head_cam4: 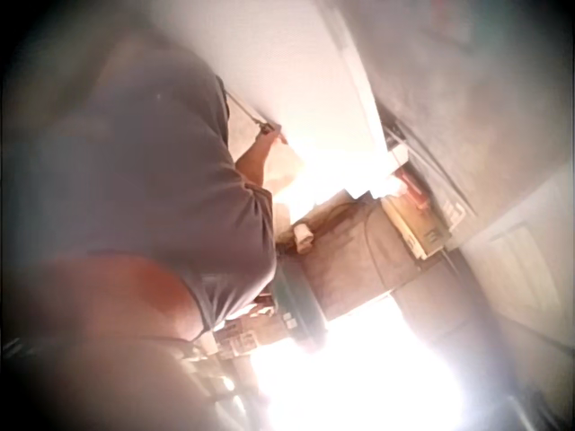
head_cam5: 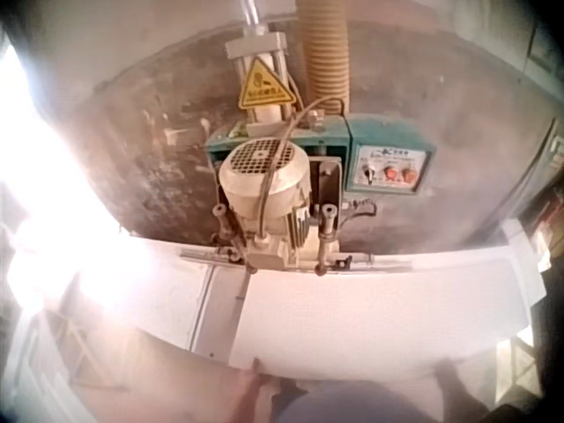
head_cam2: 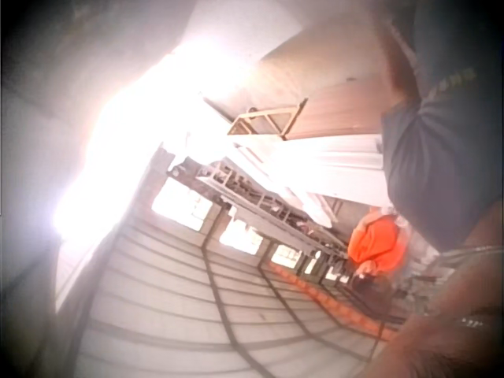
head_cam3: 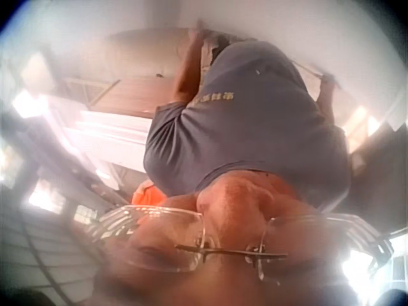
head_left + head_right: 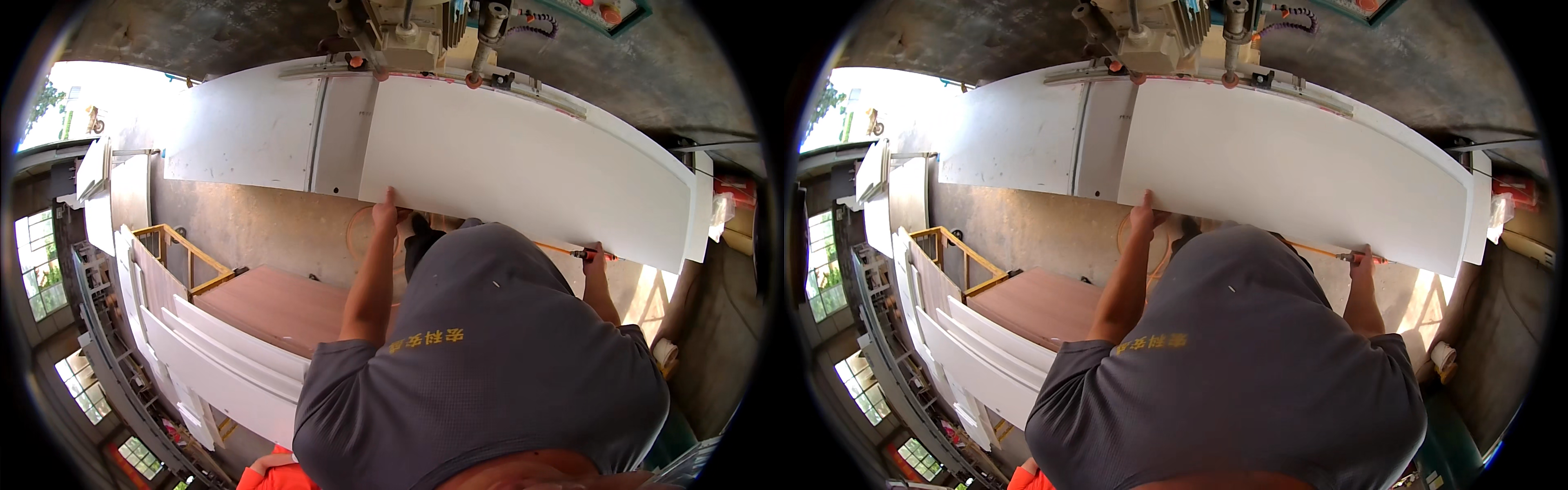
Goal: The person repeatedly picks up white rectangular panels and uses a handheld pneumatic drill to make holes in them. After drilling each panel, the person places it on a stack on the floor and retrieves another panel to continue the process.
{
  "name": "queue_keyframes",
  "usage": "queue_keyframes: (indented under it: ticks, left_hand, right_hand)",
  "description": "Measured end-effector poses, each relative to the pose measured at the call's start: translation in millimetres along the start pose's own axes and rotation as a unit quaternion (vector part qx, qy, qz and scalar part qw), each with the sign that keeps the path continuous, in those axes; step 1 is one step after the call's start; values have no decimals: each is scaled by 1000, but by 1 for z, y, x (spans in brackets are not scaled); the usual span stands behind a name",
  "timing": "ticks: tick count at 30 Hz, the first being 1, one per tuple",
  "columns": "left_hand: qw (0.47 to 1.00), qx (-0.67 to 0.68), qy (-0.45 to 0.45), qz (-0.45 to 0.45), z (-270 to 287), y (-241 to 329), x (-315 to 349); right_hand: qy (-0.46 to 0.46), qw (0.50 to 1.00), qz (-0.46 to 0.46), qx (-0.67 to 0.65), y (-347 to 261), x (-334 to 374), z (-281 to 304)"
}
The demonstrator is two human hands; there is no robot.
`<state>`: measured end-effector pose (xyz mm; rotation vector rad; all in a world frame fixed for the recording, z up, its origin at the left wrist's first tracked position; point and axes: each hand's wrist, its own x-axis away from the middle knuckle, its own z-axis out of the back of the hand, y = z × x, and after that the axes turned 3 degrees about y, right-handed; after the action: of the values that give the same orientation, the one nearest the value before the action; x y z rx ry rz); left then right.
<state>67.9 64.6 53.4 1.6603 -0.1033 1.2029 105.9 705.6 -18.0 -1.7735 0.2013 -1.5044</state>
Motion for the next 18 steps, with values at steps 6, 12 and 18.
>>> queue_keyframes:
  ticks: [6,12,18]
  left_hand:
    - [999,27,12,-18,-8,-7,-3]
    - [999,19,6,-33,-1,-12,-13]
    - [1000,12,7,-24,-2,-10,-15]
  right_hand:
    - [28,1000,-2,-14,2,-11,3]
    - [8,1000,-5,-4,6,-10,-4]
    - [9,1000,-11,8,9,-18,-2]
